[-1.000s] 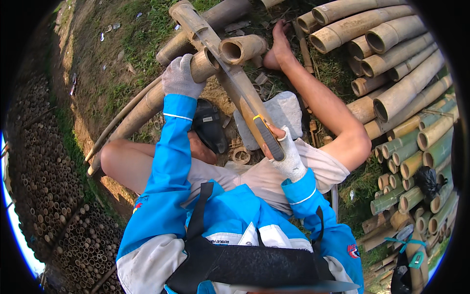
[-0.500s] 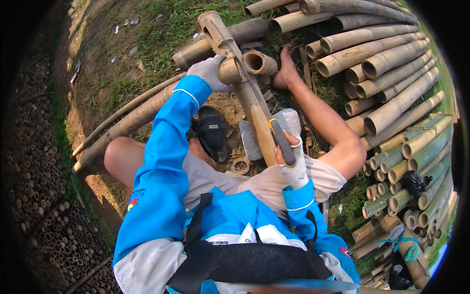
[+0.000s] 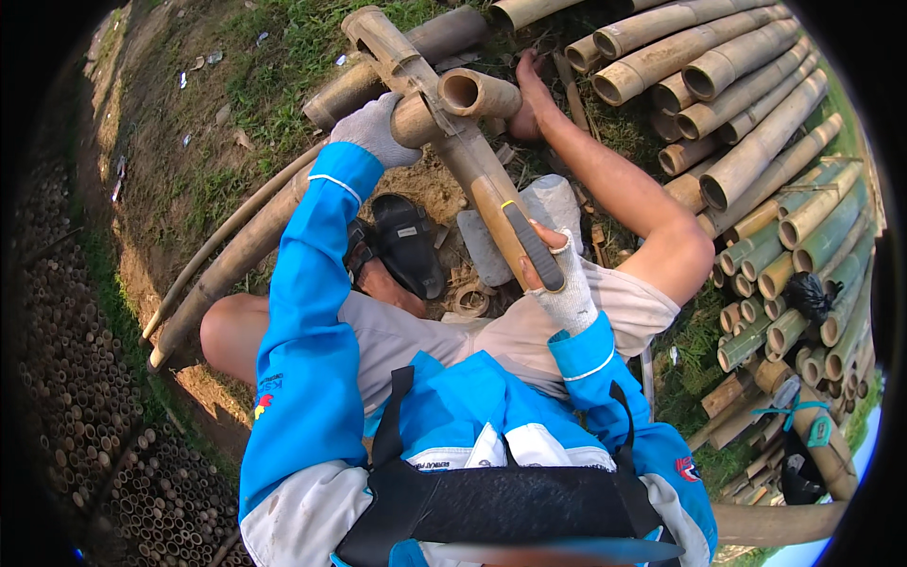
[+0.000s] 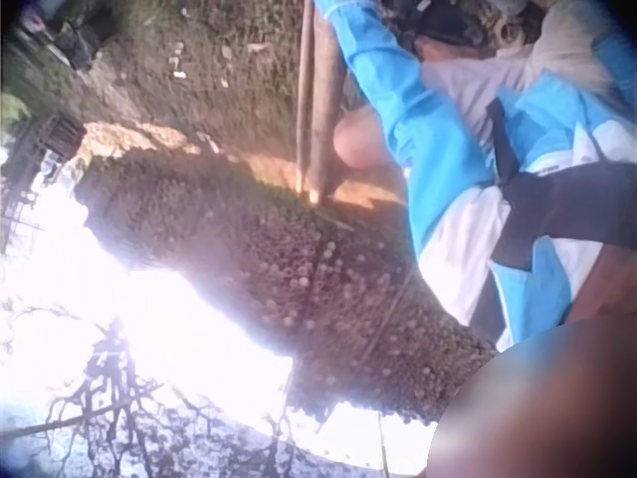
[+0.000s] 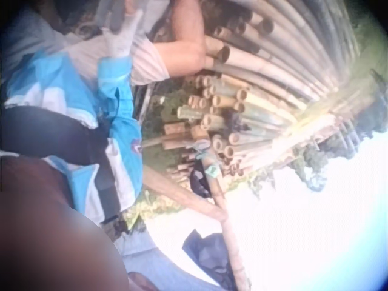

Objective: The person sits on the ground and uses a hand saw to cut a long bamboo pole into shorter sections. They wipe the saw blade with a cloth, adjust the bamboo, and continue sawing through the pole.

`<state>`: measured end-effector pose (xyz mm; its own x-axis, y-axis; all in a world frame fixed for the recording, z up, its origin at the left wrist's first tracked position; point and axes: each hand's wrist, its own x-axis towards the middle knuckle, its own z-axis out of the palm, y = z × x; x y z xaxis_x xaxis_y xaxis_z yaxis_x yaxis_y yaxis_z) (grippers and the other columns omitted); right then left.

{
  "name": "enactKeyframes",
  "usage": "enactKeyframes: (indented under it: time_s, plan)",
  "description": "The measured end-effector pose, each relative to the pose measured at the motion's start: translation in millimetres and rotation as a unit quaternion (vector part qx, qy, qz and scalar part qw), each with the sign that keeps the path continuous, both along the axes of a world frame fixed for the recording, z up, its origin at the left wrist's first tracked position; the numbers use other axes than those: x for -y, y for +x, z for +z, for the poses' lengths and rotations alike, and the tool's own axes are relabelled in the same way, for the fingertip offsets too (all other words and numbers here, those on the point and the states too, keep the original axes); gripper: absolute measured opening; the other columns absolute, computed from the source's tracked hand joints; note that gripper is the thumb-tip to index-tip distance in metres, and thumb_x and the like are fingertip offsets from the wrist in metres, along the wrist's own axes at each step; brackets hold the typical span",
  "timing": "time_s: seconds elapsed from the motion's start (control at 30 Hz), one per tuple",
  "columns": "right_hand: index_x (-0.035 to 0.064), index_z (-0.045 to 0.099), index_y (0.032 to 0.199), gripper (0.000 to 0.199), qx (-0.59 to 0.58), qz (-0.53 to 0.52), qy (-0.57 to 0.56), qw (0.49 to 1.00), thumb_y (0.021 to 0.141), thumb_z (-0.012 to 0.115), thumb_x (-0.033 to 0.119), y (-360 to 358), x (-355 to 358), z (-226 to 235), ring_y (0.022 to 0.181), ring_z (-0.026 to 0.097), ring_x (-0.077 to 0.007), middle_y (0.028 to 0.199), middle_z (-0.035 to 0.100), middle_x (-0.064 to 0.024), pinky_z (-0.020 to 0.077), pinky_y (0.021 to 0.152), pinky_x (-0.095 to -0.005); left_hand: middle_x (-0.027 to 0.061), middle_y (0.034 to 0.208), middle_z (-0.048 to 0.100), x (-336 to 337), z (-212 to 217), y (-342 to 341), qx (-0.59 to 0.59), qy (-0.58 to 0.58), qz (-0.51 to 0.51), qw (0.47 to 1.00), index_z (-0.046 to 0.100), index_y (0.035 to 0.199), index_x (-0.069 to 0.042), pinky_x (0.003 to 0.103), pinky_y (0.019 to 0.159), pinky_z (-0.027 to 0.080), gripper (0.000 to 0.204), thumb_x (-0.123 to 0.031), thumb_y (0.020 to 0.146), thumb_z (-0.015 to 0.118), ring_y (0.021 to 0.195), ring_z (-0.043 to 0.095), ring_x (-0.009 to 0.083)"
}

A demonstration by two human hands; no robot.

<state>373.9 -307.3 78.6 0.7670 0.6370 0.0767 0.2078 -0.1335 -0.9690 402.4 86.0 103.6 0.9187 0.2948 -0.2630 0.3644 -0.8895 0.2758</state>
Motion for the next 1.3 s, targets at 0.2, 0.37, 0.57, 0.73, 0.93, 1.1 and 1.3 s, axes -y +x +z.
enactKeyframes:
  time_s: [0.2,0.37,0.57,0.73,0.93,1.1,1.3]
  plan:
    - [0.0049,0.051,0.147,0.053,-0.076,0.028,-0.021,0.997,0.097,0.071,0.000,13.6,1.5,-41.3,0.126,0.059,-0.0256,0.140,0.059,-0.0167,0.0468,0.111,-0.0372,0.0196,0.136,0.071,-3.4,-9.6,2.2,0.011,0.011,-0.001,1.000,0.055,0.152,-0.012,0.047,0.106,0.058,0.106,-0.056,0.063,0.090,0.123,0.070,0.0383]
    - [0.0068,0.049,0.150,0.058,-0.050,0.059,-0.030,0.997,0.096,0.070,-0.003,8.3,17.4,-45.6,0.119,0.061,-0.0237,0.134,0.057,-0.0145,0.0513,0.104,-0.0361,0.0188,0.135,0.072,-0.7,-9.9,2.5,0.020,0.000,0.015,1.000,0.055,0.152,-0.012,0.046,0.107,0.057,0.107,-0.057,0.061,0.091,0.123,0.071,0.0383]
    - [0.0098,0.045,0.155,0.069,-0.087,0.057,0.007,0.995,0.093,0.071,-0.007,-20.4,27.9,-36.2,0.092,0.062,-0.0159,0.117,0.057,-0.0093,0.0530,0.076,-0.0284,0.0200,0.131,0.074,-5.5,-5.5,10.7,-0.008,-0.003,0.012,1.000,0.057,0.150,-0.014,0.045,0.108,0.057,0.107,-0.057,0.060,0.093,0.122,0.072,0.0378]
    - [0.0118,0.046,0.156,0.067,-0.254,0.036,0.009,0.967,0.096,0.069,-0.005,-42.9,23.0,-59.9,0.075,0.058,-0.0119,0.099,0.059,-0.0043,0.0493,0.068,-0.0275,0.0199,0.131,0.074,-13.5,-15.6,15.2,-0.034,-0.031,0.014,0.999,0.058,0.148,-0.012,0.045,0.108,0.056,0.110,-0.066,0.057,0.090,0.122,0.072,0.0373]
    - [0.0092,0.046,0.153,0.064,-0.078,0.067,0.053,0.993,0.095,0.068,-0.007,-40.4,35.0,-59.6,0.084,0.058,-0.0099,0.102,0.059,-0.0031,0.0521,0.077,-0.0272,0.0195,0.132,0.074,-23.4,-27.0,17.9,0.015,-0.053,-0.028,0.998,0.059,0.148,-0.012,0.045,0.107,0.057,0.108,-0.065,0.059,0.090,0.122,0.072,0.0371]
    - [0.0079,0.048,0.151,0.059,-0.104,0.058,0.012,0.993,0.095,0.063,-0.006,-18.1,19.2,-57.3,0.097,0.058,-0.0116,0.114,0.060,-0.0045,0.0516,0.087,-0.0271,0.0197,0.130,0.075,-23.9,-30.3,15.7,-0.005,-0.040,-0.001,0.999,0.060,0.148,-0.012,0.045,0.108,0.056,0.108,-0.064,0.059,0.090,0.123,0.072,0.0370]
    - [0.0072,0.050,0.149,0.056,-0.061,0.030,0.092,0.993,0.096,0.064,-0.003,-34.8,19.3,-62.2,0.106,0.061,-0.0146,0.126,0.064,-0.0096,0.0510,0.093,-0.0297,0.0193,0.133,0.074,-33.7,-29.1,23.3,-0.008,-0.091,-0.020,0.996,0.061,0.148,-0.009,0.043,0.110,0.055,0.110,-0.062,0.057,0.092,0.125,0.071,0.0355]
